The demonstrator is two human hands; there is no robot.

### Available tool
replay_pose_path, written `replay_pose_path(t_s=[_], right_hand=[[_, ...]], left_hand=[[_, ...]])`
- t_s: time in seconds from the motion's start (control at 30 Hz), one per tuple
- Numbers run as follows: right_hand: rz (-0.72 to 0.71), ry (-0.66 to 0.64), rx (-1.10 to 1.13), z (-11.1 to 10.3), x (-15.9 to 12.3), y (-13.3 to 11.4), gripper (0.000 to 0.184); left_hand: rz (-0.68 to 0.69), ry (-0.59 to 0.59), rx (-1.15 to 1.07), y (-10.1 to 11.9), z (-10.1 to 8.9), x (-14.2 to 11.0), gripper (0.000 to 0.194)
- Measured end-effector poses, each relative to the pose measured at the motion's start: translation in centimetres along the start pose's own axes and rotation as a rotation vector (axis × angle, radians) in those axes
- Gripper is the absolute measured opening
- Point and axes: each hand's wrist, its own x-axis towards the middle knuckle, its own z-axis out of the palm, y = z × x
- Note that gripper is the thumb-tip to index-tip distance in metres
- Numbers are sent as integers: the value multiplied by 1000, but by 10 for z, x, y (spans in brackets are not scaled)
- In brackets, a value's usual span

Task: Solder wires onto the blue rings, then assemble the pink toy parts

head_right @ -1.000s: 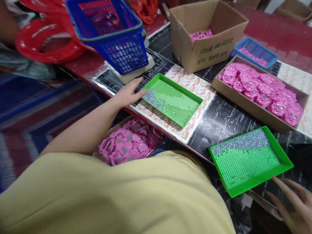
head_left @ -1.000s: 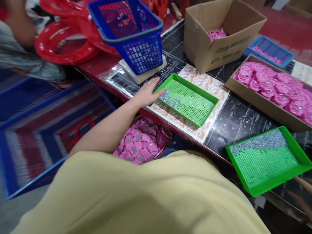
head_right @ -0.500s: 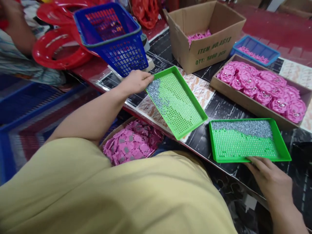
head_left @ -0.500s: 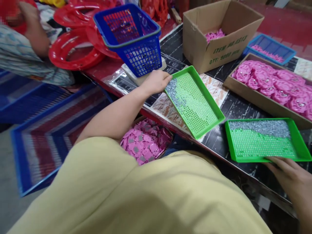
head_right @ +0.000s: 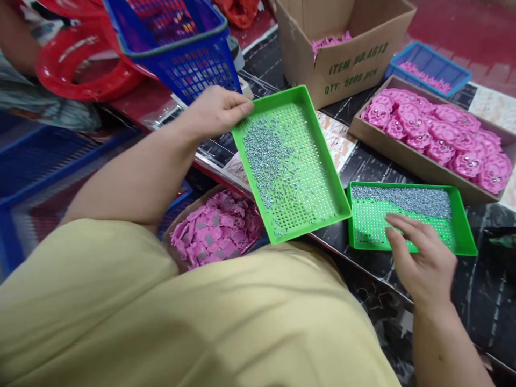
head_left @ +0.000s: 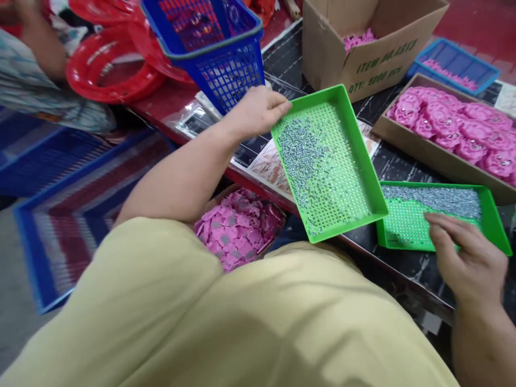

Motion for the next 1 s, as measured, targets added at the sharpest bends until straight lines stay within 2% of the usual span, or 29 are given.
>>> replay_pose_path(t_s=[0.07, 0.13, 0.23, 0.3, 0.43, 0.5, 0.57, 0.77, 0.87, 1.0], right_hand=[[112, -188, 181, 17, 20, -20, 42], [145, -347, 271, 32, 35, -38, 59], [103, -439, 299, 49, 45, -61, 60], [101, -432, 296, 58, 46, -69, 55], [121, -337, 242, 65, 52, -68, 51], [130, -302, 219, 66, 55, -65, 52], [127, -308, 217, 65, 56, -65, 52], [143, -304, 196, 65, 62, -80, 55], [141, -315, 242, 67, 70, -83, 53], [174, -377, 302, 73, 78, -78, 50]], left_hand=[[35, 6, 5, 5, -3, 2, 42], [72, -21, 0, 9, -7, 2, 41], [68, -114, -30, 4, -15, 3, 36], [43, -158, -43, -3, -20, 7, 32], [86, -70, -66, -10, -21, 24, 29], [111, -108, -113, -10, -18, 31, 29], [111, -147, -168, -11, -15, 33, 29], [114, -139, -286, -26, -19, 34, 32], [50, -144, -401, -32, -20, 37, 29], [-30, -192, -493, -35, -4, 43, 27]])
